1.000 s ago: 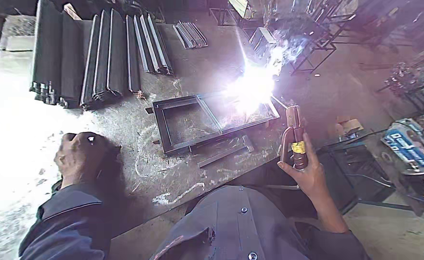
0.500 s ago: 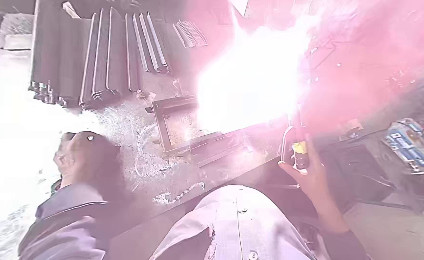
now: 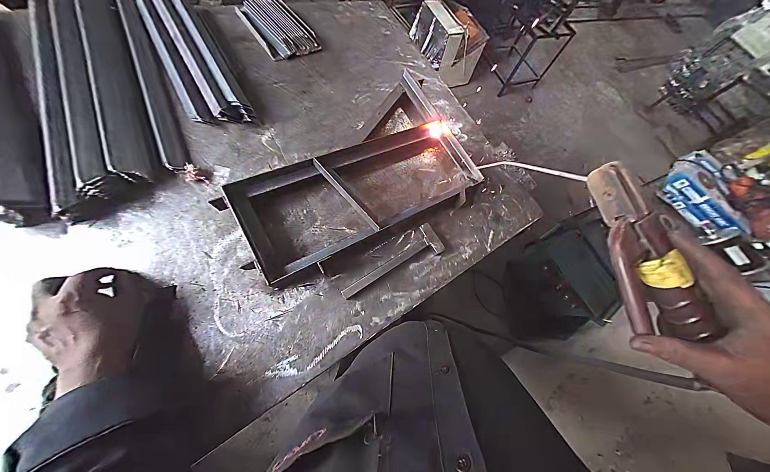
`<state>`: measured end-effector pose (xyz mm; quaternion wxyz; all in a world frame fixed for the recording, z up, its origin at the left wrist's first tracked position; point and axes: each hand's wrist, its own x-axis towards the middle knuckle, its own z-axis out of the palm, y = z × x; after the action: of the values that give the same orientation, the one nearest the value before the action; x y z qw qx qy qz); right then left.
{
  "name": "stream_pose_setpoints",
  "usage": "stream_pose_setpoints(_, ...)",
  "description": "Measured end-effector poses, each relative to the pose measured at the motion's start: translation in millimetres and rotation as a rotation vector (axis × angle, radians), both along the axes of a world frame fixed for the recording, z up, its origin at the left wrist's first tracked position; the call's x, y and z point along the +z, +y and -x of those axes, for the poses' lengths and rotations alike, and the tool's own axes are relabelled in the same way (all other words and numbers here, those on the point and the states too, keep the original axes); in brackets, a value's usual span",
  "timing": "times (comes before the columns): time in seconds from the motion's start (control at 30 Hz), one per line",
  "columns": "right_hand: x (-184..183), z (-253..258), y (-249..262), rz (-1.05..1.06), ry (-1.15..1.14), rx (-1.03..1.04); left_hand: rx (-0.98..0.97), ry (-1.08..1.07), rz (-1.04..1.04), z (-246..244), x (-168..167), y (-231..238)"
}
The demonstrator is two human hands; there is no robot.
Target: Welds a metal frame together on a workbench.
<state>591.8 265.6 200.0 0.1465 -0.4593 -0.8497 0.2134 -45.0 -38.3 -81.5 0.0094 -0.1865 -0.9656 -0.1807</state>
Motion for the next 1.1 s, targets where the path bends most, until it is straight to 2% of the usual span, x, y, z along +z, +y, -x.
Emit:
stream_pose_setpoints(0.1, 25, 11, -4, 0.022, -0.104, -0.043, -0.03, -0.024, -0.007, -3, 4, 6)
stream_pose_setpoints(0.23, 48, 40, -8, 0.013, -0.231, -0.048, -0.082, 0.018, -0.023, 11, -12, 14)
stream_pose_setpoints(0.33, 59, 65, -13, -0.023, -0.285, -0.069, -0.116, -0.037, -0.049, 9, 6, 33)
stream_pose_setpoints(0.5, 79, 112, -19, -0.074, -0.401, -0.069, -0.175, -0.037, -0.058, 33, -7, 48)
stream_pose_setpoints(0.9, 72, 158, -17, -0.111, -0.488, -0.073, -0.163, -0.088, -0.071, 33, 8, 56)
stream_pose_setpoints(1.1, 71, 169, -13, -0.106, -0.578, -0.057, -0.161, -0.089, -0.056, 34, 4, 55)
